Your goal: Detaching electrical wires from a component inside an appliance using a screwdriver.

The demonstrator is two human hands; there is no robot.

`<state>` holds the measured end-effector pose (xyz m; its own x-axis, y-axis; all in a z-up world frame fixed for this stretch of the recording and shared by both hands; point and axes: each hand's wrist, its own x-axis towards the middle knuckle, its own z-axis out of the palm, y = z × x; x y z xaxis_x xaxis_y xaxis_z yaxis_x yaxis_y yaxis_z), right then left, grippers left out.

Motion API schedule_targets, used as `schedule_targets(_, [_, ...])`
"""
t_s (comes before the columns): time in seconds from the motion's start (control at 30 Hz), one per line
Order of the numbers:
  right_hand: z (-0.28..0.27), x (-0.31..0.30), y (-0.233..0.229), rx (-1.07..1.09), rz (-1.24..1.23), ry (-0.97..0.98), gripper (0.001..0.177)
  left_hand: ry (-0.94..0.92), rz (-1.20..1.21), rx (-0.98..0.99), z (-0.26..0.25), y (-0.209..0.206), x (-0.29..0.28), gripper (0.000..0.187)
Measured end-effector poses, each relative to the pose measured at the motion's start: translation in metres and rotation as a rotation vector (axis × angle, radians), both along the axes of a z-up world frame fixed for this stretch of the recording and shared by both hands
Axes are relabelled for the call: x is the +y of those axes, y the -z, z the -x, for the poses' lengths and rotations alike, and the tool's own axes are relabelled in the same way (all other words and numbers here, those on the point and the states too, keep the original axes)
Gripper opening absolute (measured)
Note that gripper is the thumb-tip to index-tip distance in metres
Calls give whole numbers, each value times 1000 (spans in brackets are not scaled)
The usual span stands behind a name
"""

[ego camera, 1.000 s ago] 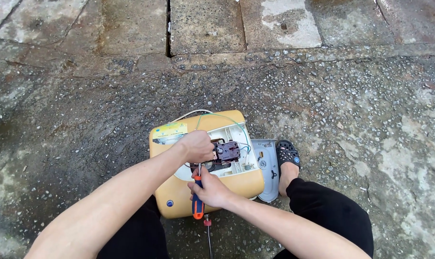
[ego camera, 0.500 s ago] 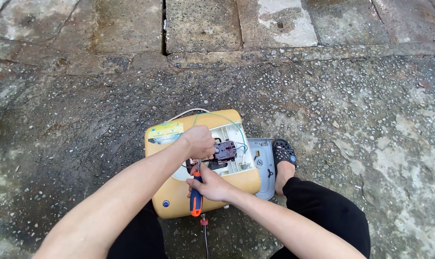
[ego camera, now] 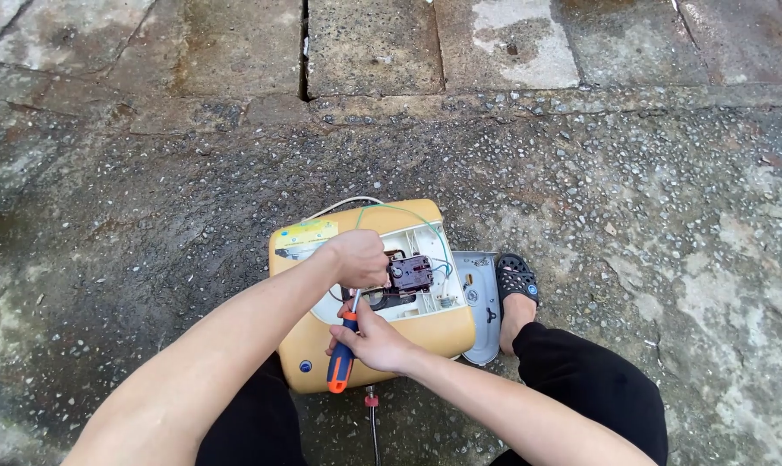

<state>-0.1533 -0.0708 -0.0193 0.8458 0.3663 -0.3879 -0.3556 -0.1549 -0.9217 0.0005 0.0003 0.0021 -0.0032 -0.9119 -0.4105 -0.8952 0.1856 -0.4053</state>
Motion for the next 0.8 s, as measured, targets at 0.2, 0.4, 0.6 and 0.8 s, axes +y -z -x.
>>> schedule_targets(0.2, [-6,-10,4,3,99,-43,20,-284,26,146,-5,23,10,31])
schedule_targets(0.4, [-23,-42,-17,-3,375,-248,23,-655,85,310,1,22,16,30])
schedule_targets(0.6, [-64,-97,-75,-112,664,-645,21,-1117,195,506,22,23,2,28])
schedule_targets(0.8, [-58,-94,-51,-144,789,-639,25,-1127,184,499,23,11,-7,28])
